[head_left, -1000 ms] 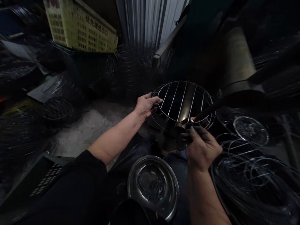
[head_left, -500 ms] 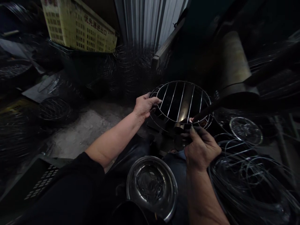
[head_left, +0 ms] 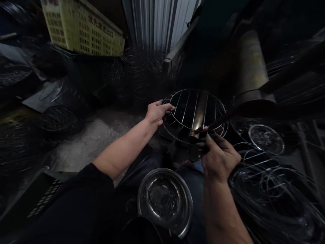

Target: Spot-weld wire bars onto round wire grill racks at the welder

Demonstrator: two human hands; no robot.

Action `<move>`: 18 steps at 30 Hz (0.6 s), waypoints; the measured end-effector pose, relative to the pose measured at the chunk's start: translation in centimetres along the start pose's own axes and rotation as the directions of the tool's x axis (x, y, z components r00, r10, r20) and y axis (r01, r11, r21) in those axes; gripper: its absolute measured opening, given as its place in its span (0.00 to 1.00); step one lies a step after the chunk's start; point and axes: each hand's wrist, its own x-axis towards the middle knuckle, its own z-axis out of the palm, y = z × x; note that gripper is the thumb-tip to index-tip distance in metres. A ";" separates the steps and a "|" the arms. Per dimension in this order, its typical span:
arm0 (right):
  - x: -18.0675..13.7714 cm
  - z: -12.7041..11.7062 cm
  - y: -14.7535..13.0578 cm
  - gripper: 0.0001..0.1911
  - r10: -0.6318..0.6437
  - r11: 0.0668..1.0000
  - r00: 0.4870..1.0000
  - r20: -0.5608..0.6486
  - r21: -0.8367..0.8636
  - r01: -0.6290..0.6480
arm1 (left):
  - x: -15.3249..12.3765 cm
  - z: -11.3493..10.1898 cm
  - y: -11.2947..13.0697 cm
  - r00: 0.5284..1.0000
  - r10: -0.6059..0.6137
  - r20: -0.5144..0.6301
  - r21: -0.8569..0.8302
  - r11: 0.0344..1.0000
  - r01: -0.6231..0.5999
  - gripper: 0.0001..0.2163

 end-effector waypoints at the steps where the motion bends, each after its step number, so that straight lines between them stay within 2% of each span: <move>1: 0.0 -0.2 0.0 0.15 0.001 1.000 1.000 0.013 -0.015 0.000 | 0.0 0.0 0.0 1.000 -0.002 -0.002 0.003 1.000 0.002 0.32; 7: 0.0 -1.9 1.2 0.15 -0.121 0.973 0.992 0.046 -0.193 0.128 | -0.1 0.3 0.1 1.000 0.000 -0.010 -0.011 1.000 0.000 0.32; 9: 0.1 -2.3 1.9 0.15 -0.156 0.964 0.987 0.036 -0.210 0.160 | -0.1 0.3 0.1 1.000 0.010 -0.008 -0.024 1.000 -0.011 0.28; 14: 0.4 -2.0 2.3 0.13 -0.137 0.976 0.990 0.031 -0.167 0.141 | -0.1 0.3 -0.1 1.000 0.011 0.005 -0.031 0.999 -0.011 0.17; 16: 0.5 -1.7 2.1 0.13 -0.112 0.977 0.993 0.021 -0.178 0.114 | 0.0 0.3 -0.2 1.000 -0.002 -0.005 -0.022 1.000 0.002 0.14; 18: 0.6 -1.8 1.8 0.13 -0.154 0.963 0.988 0.022 -0.222 0.155 | 0.2 0.4 -0.6 1.000 -0.019 -0.010 -0.044 0.999 0.018 0.14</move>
